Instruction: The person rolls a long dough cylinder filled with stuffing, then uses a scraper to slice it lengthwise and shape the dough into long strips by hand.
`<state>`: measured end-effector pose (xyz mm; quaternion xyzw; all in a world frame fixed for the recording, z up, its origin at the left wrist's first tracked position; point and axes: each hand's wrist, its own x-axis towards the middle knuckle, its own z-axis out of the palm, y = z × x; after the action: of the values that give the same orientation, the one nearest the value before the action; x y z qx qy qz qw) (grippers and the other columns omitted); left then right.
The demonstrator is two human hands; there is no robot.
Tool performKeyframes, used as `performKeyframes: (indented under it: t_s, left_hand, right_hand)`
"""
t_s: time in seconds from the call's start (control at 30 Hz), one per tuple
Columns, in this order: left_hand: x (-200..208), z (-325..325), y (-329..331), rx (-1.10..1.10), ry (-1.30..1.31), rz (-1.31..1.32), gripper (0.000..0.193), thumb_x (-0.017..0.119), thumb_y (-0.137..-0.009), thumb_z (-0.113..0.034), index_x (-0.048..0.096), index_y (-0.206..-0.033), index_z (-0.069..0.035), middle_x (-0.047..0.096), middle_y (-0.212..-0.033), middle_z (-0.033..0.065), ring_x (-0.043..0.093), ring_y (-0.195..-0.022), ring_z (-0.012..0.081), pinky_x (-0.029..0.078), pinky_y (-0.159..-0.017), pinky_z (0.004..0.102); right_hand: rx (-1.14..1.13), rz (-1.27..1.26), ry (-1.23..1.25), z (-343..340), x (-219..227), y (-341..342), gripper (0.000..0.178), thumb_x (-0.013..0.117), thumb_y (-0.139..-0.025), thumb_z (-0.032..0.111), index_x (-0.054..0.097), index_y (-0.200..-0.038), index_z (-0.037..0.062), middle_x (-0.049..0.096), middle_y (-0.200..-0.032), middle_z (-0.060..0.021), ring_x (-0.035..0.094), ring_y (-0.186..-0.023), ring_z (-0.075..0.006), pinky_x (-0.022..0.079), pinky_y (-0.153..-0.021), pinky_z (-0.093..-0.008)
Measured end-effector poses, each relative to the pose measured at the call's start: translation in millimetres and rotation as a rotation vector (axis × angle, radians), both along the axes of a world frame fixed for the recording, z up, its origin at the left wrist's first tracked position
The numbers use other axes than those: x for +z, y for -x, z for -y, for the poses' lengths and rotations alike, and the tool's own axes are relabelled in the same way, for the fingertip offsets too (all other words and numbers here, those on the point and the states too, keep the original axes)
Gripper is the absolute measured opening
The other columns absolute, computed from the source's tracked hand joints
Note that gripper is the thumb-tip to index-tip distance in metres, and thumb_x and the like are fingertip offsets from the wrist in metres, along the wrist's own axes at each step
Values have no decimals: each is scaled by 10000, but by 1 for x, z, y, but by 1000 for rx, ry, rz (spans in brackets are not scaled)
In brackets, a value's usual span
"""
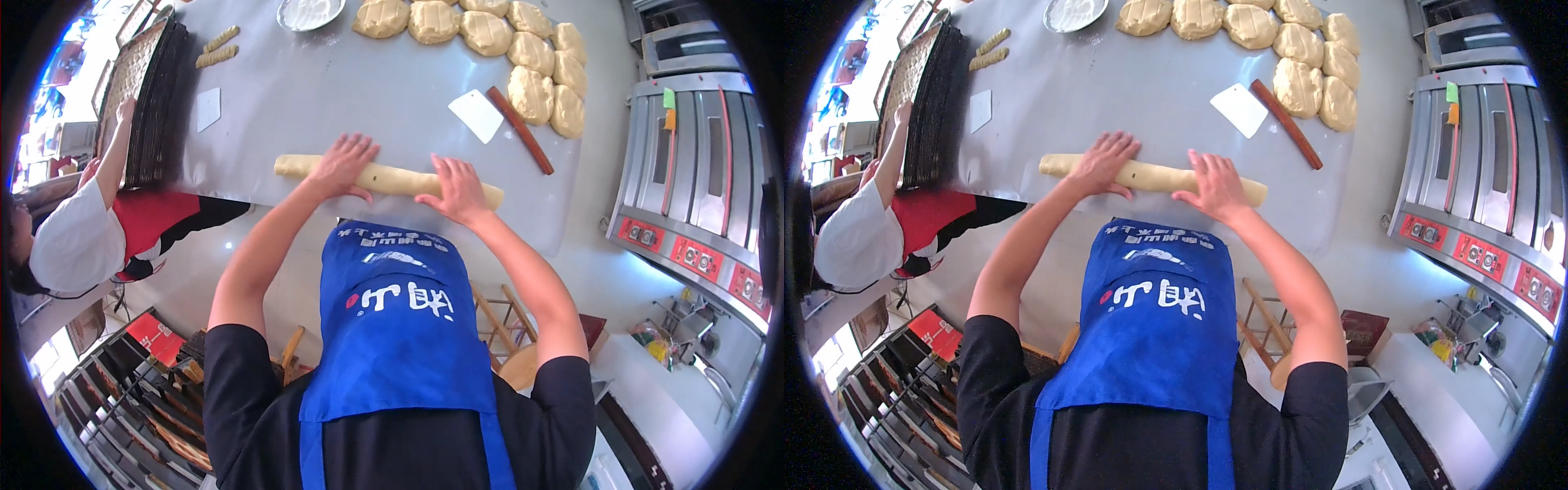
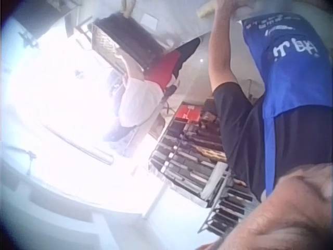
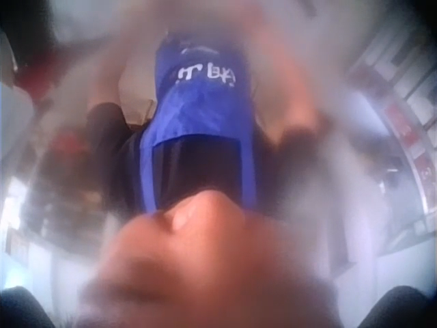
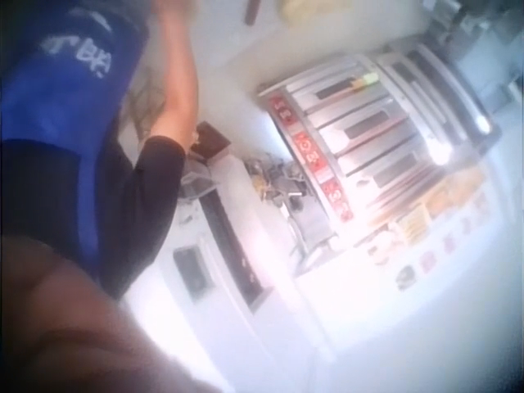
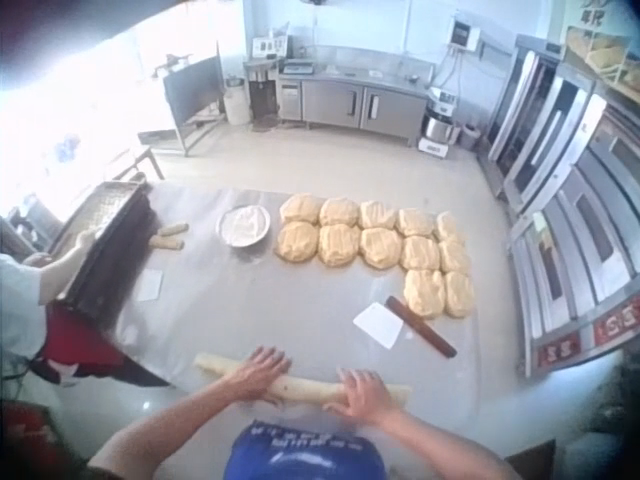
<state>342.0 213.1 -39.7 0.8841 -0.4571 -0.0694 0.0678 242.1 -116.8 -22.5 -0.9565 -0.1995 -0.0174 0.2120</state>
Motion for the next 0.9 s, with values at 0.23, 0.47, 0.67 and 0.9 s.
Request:
performKeyframes:
  t_s: [0.23,0.47,0.67,0.9]
  left_hand:
    - [-44,-21,59,199,-16,159,1079,772,-800,-739,501,-1579,-44,596,-1491,226,561,-1418,392,396,-1237,605]
    - [17,-88,16,-53,28,-168,1055,914,-752,-543,497,-1581,-40,641,-1417,175,610,-1343,360,459,-1188,494]
    - [-26,-129,19,-57,50,-3,738,913,-726,-598,668,-1197,-86,669,-1099,86,669,-1075,293,552,-939,454]
    - [-24,-133,-12,127,78,11,679,903,-746,-564,662,-1183,-103,643,-1052,78,656,-1060,283,548,-924,438]
  right_hand:
    - [47,88,5,-119,-57,-11,953,764,-930,630,461,-1645,78,621,-1413,-191,607,-1310,-385,473,-1097,-523]
    - [96,84,-6,-135,-22,0,1101,853,-809,605,426,-1658,48,656,-1276,-156,625,-1205,-333,489,-1056,-512]
    - [218,45,195,-170,-52,-14,886,807,-850,590,564,-1527,73,664,-1175,-117,648,-1112,-294,541,-966,-438]
    - [-6,92,119,-183,-47,-26,783,871,-819,499,610,-1422,72,644,-1097,-87,652,-1032,-294,563,-899,-430]
